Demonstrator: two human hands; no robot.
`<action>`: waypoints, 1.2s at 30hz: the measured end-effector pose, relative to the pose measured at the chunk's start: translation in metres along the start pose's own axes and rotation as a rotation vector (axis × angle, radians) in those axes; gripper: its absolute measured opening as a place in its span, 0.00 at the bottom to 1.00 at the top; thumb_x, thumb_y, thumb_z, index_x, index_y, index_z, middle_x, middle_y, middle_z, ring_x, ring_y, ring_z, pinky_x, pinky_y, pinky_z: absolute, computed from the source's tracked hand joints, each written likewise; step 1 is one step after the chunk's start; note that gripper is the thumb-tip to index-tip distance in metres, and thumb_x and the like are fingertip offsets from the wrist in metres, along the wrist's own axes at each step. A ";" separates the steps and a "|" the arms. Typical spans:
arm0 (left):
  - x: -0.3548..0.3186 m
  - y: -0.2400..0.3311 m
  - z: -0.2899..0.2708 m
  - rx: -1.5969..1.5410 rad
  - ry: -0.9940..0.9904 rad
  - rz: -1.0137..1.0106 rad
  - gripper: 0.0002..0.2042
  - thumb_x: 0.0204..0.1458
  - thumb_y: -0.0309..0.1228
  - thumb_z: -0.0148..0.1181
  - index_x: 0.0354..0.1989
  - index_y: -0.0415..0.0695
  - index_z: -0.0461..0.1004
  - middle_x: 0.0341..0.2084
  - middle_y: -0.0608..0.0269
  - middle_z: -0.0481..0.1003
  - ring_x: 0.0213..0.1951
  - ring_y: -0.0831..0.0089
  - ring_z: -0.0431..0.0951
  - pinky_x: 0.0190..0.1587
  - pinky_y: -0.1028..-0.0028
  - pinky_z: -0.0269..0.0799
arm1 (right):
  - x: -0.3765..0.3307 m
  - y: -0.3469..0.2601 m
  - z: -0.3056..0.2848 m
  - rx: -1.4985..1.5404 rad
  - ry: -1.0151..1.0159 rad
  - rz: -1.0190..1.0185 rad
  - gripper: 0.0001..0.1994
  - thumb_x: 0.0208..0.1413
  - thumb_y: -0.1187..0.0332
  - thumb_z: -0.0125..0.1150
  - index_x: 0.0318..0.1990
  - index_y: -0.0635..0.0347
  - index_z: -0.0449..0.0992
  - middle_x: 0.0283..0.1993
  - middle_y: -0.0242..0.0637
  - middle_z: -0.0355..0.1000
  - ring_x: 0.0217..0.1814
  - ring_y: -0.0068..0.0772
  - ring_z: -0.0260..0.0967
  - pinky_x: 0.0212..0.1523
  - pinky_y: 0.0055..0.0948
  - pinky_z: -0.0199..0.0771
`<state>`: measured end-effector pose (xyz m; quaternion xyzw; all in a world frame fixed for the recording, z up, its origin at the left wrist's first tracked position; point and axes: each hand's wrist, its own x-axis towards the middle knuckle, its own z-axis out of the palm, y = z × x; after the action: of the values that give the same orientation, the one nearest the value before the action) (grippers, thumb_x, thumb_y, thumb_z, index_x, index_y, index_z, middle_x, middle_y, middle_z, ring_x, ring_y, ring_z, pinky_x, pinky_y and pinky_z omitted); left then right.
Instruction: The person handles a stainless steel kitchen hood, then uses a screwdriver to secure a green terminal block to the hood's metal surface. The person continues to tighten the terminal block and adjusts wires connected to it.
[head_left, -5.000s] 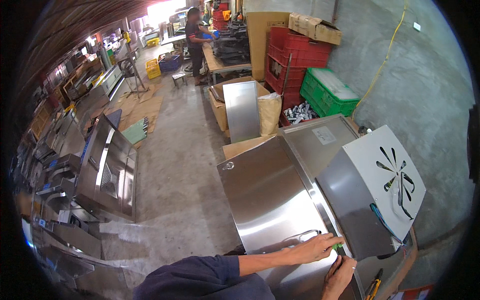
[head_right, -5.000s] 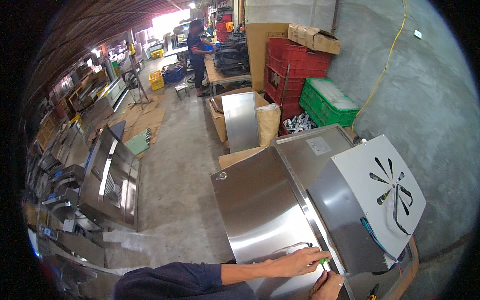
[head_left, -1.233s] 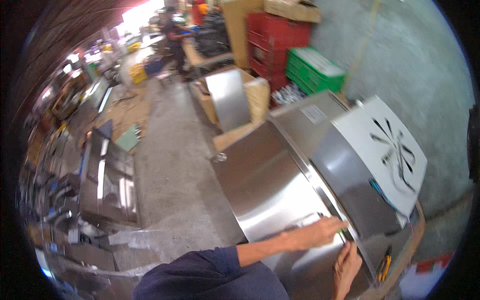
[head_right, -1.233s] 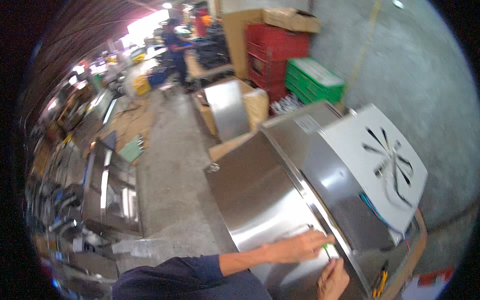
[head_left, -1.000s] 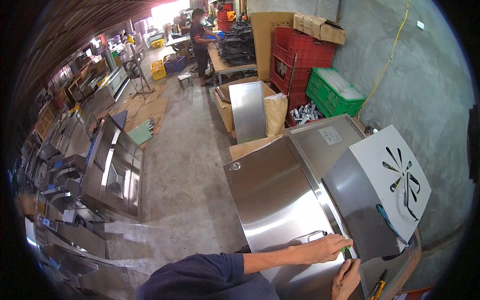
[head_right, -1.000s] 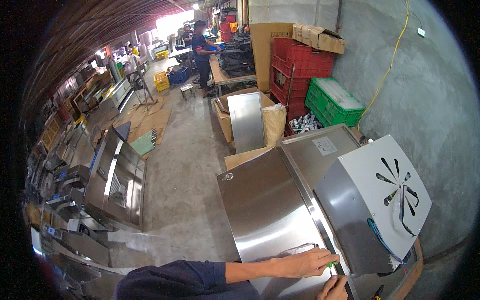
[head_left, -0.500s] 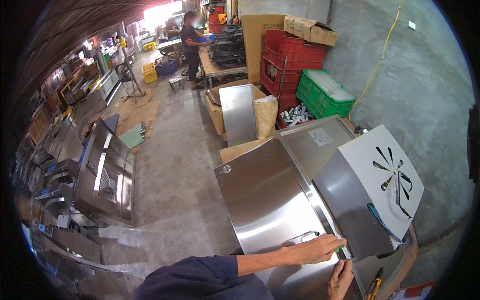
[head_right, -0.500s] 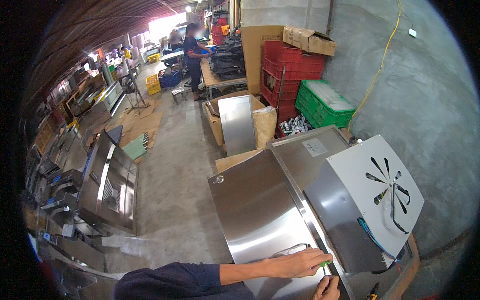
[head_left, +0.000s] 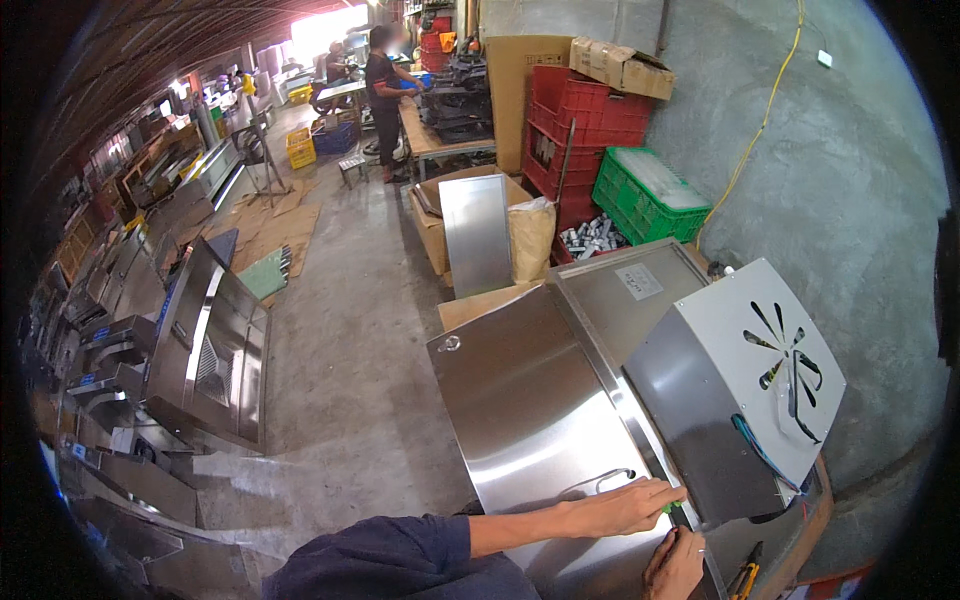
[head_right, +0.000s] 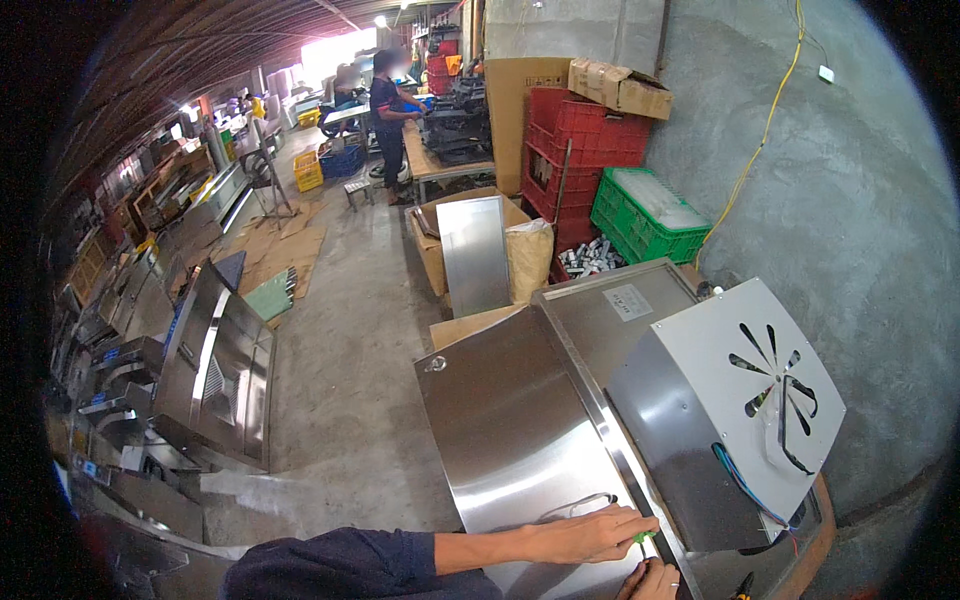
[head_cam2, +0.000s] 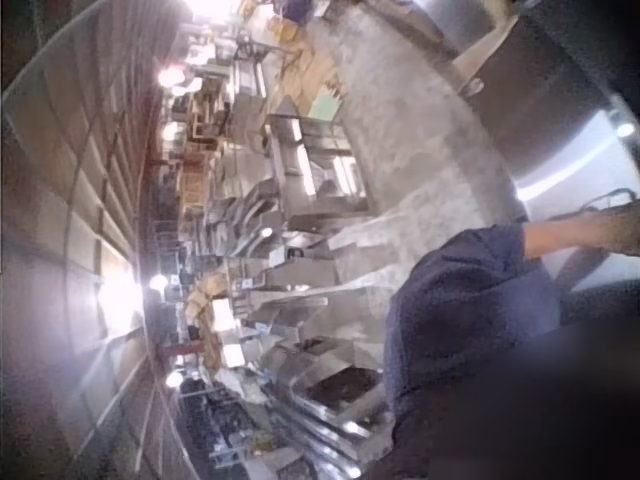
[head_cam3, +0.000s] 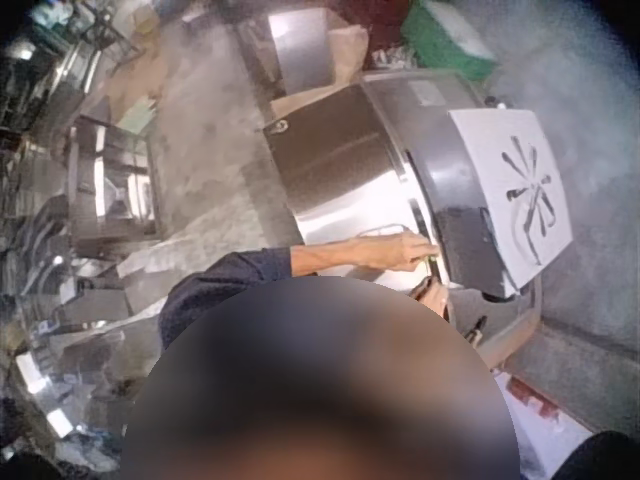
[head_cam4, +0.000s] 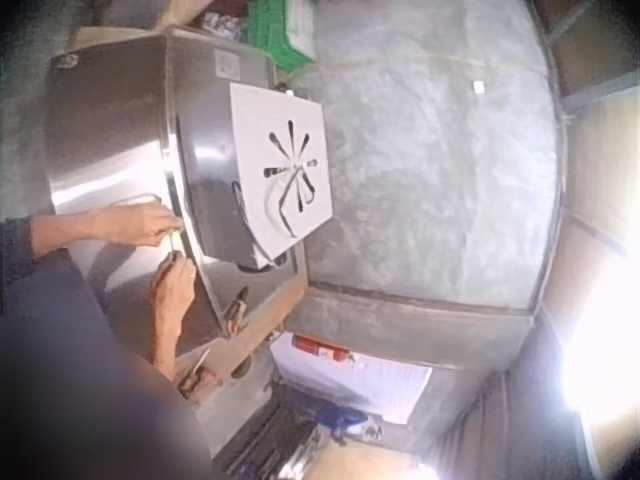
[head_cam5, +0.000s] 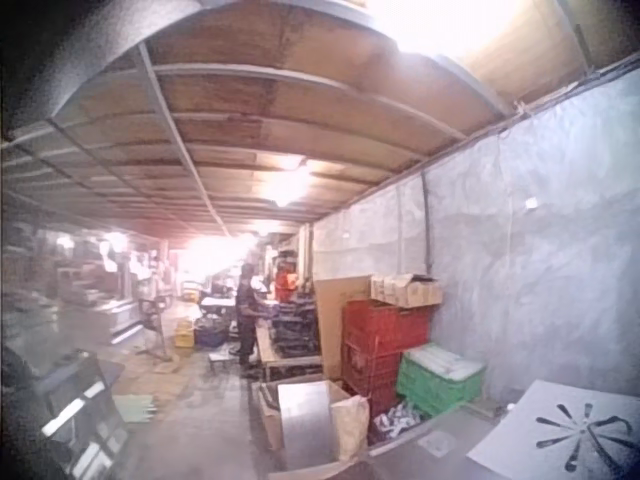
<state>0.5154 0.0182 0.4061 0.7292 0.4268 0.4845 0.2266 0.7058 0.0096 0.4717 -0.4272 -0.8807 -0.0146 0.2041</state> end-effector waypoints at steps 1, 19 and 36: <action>0.000 0.001 0.000 0.000 0.009 0.022 0.22 0.59 0.20 0.56 0.63 0.32 0.66 0.38 0.47 0.73 0.40 0.53 0.76 0.49 0.58 0.73 | -0.001 0.001 0.000 0.007 -0.003 -0.014 0.09 0.71 0.66 0.54 0.45 0.63 0.74 0.40 0.53 0.73 0.44 0.56 0.73 0.43 0.47 0.75; -0.008 -0.010 0.008 0.059 0.019 0.137 0.28 0.54 0.16 0.57 0.66 0.30 0.64 0.35 0.50 0.69 0.39 0.58 0.73 0.48 0.61 0.72 | 0.013 -0.003 -0.022 0.617 -0.471 0.630 0.20 0.76 0.60 0.47 0.42 0.69 0.79 0.35 0.58 0.78 0.37 0.53 0.76 0.42 0.43 0.74; -0.001 0.002 0.002 0.048 0.008 0.147 0.21 0.63 0.20 0.52 0.65 0.31 0.64 0.33 0.53 0.68 0.39 0.59 0.72 0.50 0.60 0.70 | 0.000 0.001 -0.016 0.431 -0.215 0.327 0.17 0.75 0.61 0.49 0.39 0.66 0.76 0.31 0.56 0.75 0.32 0.61 0.72 0.35 0.50 0.70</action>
<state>0.5182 0.0165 0.4058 0.7619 0.3845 0.4923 0.1712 0.7123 0.0071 0.4858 -0.5094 -0.7995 0.2512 0.1954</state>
